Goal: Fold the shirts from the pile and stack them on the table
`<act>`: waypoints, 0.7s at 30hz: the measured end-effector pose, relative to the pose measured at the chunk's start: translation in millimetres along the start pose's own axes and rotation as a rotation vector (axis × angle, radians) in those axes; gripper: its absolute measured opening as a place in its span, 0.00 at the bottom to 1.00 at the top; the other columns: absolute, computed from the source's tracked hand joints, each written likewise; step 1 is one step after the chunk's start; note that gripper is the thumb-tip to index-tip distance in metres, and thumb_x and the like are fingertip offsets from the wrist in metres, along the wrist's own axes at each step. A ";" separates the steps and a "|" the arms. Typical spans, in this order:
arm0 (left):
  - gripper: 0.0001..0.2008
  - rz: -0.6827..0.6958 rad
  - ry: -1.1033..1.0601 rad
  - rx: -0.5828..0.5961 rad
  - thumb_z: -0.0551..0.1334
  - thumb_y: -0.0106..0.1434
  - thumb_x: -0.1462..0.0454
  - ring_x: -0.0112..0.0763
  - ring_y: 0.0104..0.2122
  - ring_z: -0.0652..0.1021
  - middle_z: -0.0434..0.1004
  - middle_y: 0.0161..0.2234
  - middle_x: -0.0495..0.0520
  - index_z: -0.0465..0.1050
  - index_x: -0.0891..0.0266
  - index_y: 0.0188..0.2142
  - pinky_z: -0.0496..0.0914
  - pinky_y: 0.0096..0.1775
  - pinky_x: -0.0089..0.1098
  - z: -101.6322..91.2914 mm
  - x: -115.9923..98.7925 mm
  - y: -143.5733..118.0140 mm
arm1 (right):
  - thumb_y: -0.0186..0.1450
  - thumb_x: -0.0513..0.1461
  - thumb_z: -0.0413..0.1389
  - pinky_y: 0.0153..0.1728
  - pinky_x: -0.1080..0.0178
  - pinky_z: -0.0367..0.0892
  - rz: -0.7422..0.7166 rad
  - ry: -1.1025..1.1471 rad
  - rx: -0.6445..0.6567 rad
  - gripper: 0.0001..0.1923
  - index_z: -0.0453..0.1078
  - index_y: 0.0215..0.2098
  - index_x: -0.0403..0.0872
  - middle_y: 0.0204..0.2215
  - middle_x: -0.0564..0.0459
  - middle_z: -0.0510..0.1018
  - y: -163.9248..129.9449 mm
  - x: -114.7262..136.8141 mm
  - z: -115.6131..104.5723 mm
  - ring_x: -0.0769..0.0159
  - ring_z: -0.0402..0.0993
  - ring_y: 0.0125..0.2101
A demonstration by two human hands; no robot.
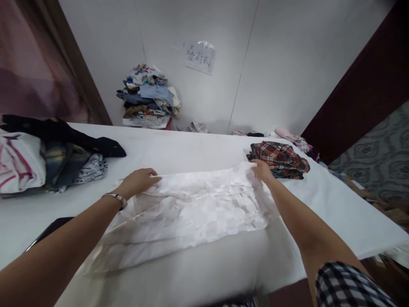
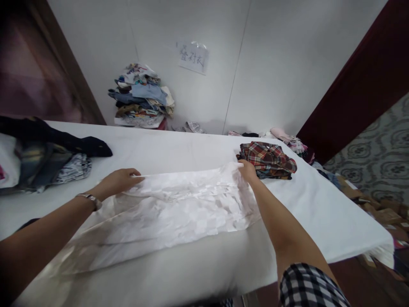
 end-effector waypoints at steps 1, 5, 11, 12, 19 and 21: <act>0.24 0.006 -0.009 0.007 0.57 0.54 0.48 0.45 0.38 0.78 0.81 0.41 0.59 0.77 0.59 0.43 0.68 0.35 0.34 -0.4 -0.2 -0.8 | 0.49 0.34 0.54 0.36 0.58 0.71 -0.012 0.032 -0.016 0.15 0.77 0.33 0.45 0.26 0.51 0.80 3.6 7.0 -6.4 0.58 0.76 0.31; 0.20 0.010 -0.039 0.006 0.56 0.54 0.52 0.43 0.38 0.78 0.81 0.38 0.57 0.78 0.60 0.39 0.68 0.35 0.33 -4.7 -2.0 -7.8 | 0.50 0.36 0.51 0.45 0.58 0.69 -0.164 0.276 -0.143 0.10 0.74 0.27 0.47 0.41 0.50 0.81 12.1 37.6 -38.0 0.58 0.76 0.43; 0.22 -0.003 -0.001 0.018 0.55 0.54 0.54 0.43 0.41 0.78 0.80 0.42 0.58 0.77 0.61 0.44 0.68 0.37 0.32 -12.8 -5.3 -22.1 | 0.46 0.38 0.59 0.50 0.55 0.66 -0.111 0.663 -0.058 0.02 0.72 0.20 0.49 0.48 0.50 0.79 -20.9 12.2 -54.1 0.56 0.73 0.49; 0.23 -0.007 0.002 0.018 0.55 0.54 0.55 0.44 0.41 0.78 0.81 0.42 0.58 0.77 0.61 0.44 0.68 0.36 0.32 -13.3 -5.7 -23.1 | 0.45 0.39 0.60 0.49 0.55 0.67 -0.019 0.638 -0.026 0.03 0.72 0.20 0.48 0.46 0.49 0.80 -28.4 1.0 -51.2 0.55 0.74 0.48; 0.22 0.026 -0.028 -0.020 0.55 0.56 0.51 0.45 0.40 0.78 0.81 0.41 0.60 0.78 0.60 0.42 0.68 0.36 0.34 -8.8 -4.7 -16.6 | 0.57 0.44 0.54 0.34 0.62 0.71 0.236 0.236 0.096 0.16 0.77 0.40 0.46 0.37 0.46 0.82 -49.8 -24.4 -33.3 0.61 0.78 0.36; 0.23 0.040 -0.024 -0.032 0.54 0.56 0.49 0.47 0.41 0.78 0.80 0.42 0.61 0.78 0.60 0.40 0.68 0.36 0.35 -7.0 -4.2 -14.5 | 0.59 0.45 0.54 0.31 0.63 0.70 0.226 0.054 0.097 0.15 0.77 0.38 0.45 0.31 0.48 0.82 -45.0 -18.6 -27.2 0.62 0.77 0.31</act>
Point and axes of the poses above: each hand's wrist, its own y-axis towards the middle knuckle, its own z-axis out of the palm, x = y × z, the point moved 2 cm from there along y, towards the middle knuckle
